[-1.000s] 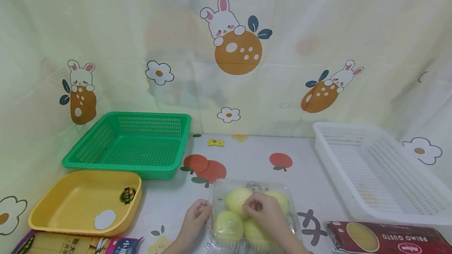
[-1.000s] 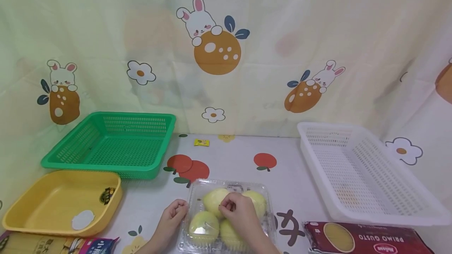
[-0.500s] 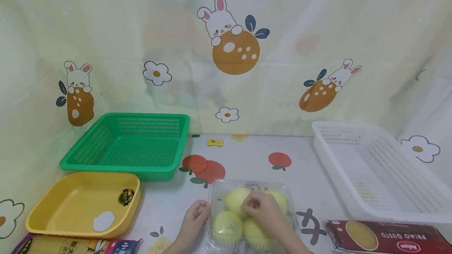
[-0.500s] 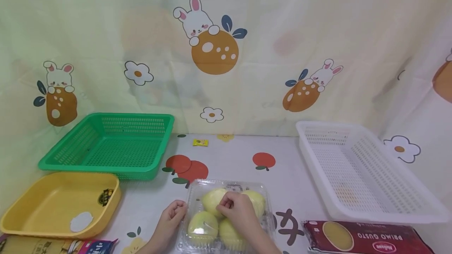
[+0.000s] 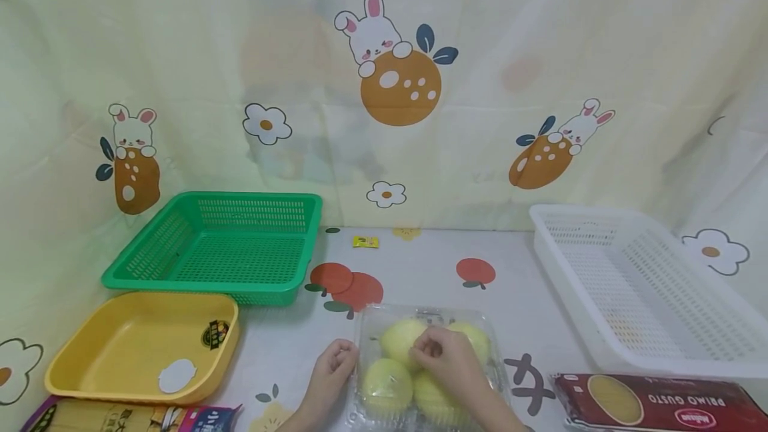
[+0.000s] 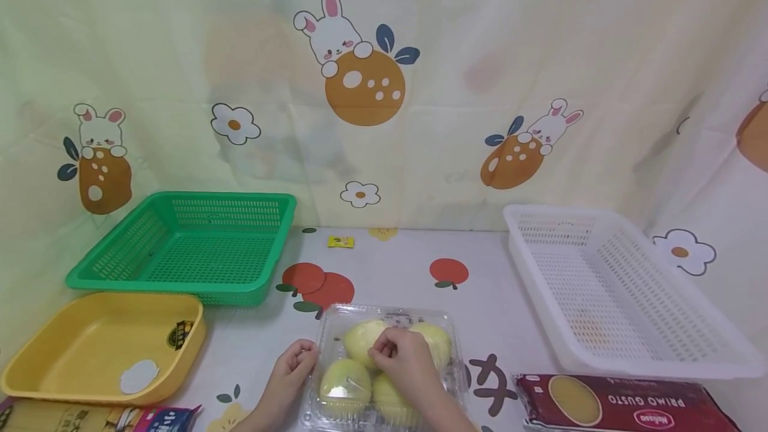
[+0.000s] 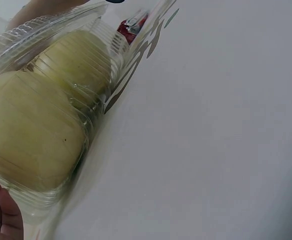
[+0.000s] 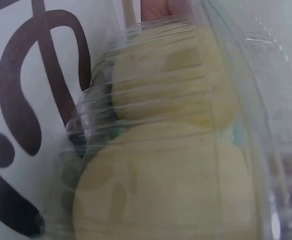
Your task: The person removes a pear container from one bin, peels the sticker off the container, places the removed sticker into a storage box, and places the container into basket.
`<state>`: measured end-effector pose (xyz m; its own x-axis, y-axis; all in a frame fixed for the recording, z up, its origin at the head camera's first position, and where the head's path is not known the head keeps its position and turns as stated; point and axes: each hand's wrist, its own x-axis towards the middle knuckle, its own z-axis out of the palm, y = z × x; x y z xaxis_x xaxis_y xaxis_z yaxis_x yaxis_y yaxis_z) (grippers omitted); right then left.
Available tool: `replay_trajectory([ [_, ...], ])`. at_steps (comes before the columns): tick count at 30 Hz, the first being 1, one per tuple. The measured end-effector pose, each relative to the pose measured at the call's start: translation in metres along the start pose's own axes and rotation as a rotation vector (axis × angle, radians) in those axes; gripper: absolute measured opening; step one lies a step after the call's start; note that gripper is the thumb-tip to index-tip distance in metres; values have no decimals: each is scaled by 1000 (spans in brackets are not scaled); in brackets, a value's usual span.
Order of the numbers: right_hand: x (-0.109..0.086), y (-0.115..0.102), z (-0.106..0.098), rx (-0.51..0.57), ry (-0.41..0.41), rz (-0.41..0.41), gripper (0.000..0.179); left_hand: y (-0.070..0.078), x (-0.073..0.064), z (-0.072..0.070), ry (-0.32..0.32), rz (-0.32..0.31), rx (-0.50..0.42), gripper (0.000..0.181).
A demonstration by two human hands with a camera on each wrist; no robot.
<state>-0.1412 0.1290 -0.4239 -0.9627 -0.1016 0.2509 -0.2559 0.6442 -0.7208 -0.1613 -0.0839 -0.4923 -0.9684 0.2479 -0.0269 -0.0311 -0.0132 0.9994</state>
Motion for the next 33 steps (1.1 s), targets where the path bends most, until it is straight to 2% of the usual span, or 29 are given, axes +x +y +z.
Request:
replay_trajectory([
  [5,0,2,0,-6,15,-29,16,-2,0,0,5,13,22,22],
  [13,0,1,-3,25,-32,2,12,-2,-1,1,8,33,11,18],
  [22,1,0,-4,69,-52,19,10,23,-10,4,-2,35,6,15],
  [29,4,-1,-3,25,-92,12,12,14,-6,1,1,-1,-6,14],
  [33,4,-3,-3,6,-94,14,12,19,-7,3,4,12,13,15],
])
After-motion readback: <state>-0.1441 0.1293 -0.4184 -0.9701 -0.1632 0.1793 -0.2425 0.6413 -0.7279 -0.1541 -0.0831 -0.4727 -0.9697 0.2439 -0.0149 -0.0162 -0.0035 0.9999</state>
